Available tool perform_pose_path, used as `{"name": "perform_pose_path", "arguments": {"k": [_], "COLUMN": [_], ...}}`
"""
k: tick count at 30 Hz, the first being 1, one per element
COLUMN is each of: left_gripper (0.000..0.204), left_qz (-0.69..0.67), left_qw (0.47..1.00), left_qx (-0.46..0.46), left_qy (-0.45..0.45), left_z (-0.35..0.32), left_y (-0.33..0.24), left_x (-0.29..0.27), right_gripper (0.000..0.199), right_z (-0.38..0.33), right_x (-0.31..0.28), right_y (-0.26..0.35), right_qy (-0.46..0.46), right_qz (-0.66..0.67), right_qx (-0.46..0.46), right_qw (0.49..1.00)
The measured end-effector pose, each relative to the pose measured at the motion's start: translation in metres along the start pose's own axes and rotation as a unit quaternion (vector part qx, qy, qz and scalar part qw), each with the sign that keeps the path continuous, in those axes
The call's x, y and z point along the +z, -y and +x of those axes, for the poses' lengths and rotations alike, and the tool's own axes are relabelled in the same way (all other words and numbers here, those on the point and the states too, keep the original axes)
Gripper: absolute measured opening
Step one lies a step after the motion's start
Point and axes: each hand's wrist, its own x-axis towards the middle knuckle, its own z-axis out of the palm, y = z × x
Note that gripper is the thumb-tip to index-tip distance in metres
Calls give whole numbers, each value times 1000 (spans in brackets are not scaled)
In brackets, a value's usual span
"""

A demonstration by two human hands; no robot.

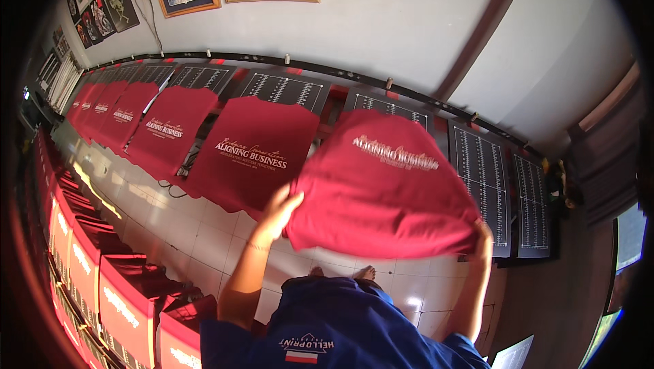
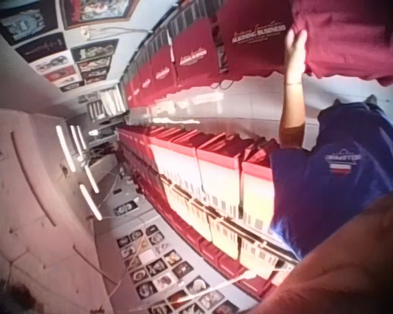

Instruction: The person picks up red t-shirts from screen-printing platens on long tables and folds them by hand.

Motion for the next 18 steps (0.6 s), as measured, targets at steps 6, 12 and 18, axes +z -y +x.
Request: {"name": "perform_pose_path", "arguments": {"k": [6, 12, 18], "left_gripper": [27, 32, 75], "left_qz": [118, 209, 342], "left_qw": [984, 963, 936], "left_qx": [-104, -152, -18], "left_qy": [-79, -72, -79], "left_z": [-60, -65, 32], "left_y": [160, 204, 184], "left_x": [-72, -109, -58], "right_gripper": [34, 31, 54], "right_z": [-35, -27, 49], "right_x": [-28, -67, -42], "right_y": [-136, -177, -222], "right_qy": [-18, 12, -89], "right_qz": [72, -153, -317], "right_qx": [126, 102, -172], "right_qw": [989, 983, 928]}}
